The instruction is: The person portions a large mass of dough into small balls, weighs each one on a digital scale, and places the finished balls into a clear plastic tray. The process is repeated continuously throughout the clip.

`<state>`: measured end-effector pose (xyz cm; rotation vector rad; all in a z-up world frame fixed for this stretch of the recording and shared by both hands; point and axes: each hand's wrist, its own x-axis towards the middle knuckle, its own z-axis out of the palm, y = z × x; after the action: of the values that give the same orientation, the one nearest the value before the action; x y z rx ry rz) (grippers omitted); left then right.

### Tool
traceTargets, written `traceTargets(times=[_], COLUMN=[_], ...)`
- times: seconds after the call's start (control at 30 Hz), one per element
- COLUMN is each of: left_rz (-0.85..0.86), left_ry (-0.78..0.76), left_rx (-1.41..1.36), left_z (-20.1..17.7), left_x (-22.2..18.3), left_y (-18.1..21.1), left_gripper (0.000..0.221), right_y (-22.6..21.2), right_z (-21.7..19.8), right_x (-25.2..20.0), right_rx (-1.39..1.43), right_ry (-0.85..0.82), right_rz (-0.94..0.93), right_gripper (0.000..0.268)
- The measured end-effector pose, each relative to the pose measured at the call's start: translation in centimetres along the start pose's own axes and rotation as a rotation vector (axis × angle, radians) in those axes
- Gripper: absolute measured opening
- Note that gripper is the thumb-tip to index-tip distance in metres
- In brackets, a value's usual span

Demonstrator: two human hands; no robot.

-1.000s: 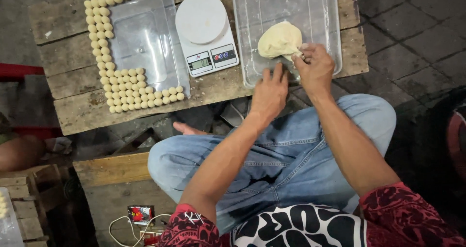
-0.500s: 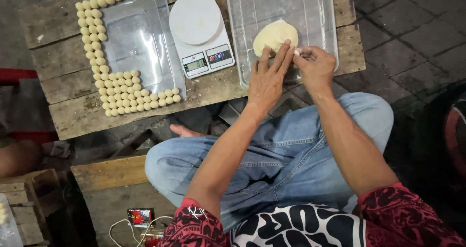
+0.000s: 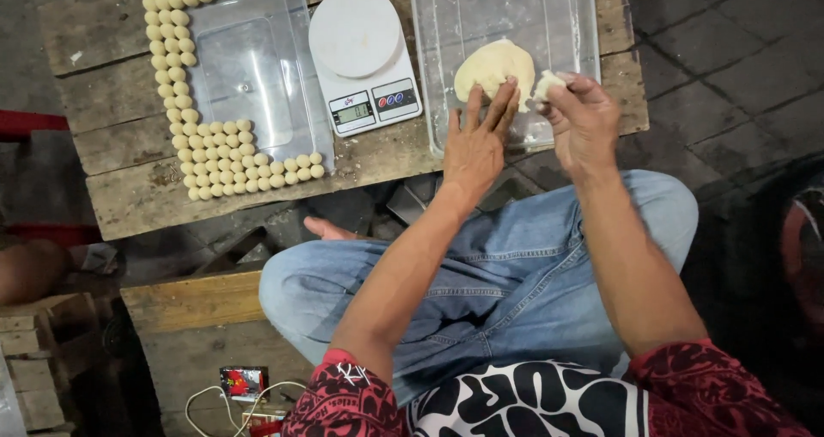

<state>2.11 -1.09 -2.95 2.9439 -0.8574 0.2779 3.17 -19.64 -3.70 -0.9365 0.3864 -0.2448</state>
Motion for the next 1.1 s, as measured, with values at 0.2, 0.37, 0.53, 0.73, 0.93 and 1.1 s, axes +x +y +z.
traceTargets(times=[0.2, 0.37, 0.53, 0.73, 0.93, 1.1], left_rz=[-0.103, -0.112, -0.126, -0.17, -0.331, -0.168], left_ry=[0.195, 0.452, 0.566, 0.623, 0.63, 0.577], left_rx=[-0.334, -0.253, -0.23, -0.655, -0.948, -0.928], left_z=[1.3, 1.1, 0.9, 0.9, -0.7, -2.5], left_x=[1.2, 1.5, 2.1, 2.8, 2.7, 3.5], left_y=[-0.3, -0.3, -0.9, -1.9, -1.7, -1.5], left_gripper=[0.064, 0.048, 0.031, 0.01, 0.051, 0.045], right_y=[-2.6, -1.8, -1.3, 0.6, 2.0, 1.4], right_z=[3.2, 2.0, 1.9, 0.8, -0.2, 0.4], right_x=[-2.2, -1.1, -1.2, -0.4, 0.3, 0.0], right_rx=[0.052, -0.037, -0.109, -0.228, -0.272, -0.319], right_ry=[-0.082, -0.102, -0.119, -0.14, -0.174, -0.147], right_rz=[0.129, 0.137, 0.116, 0.029, -0.018, -0.023], right_gripper=[0.031, 0.04, 0.041, 0.024, 0.02, 0.034])
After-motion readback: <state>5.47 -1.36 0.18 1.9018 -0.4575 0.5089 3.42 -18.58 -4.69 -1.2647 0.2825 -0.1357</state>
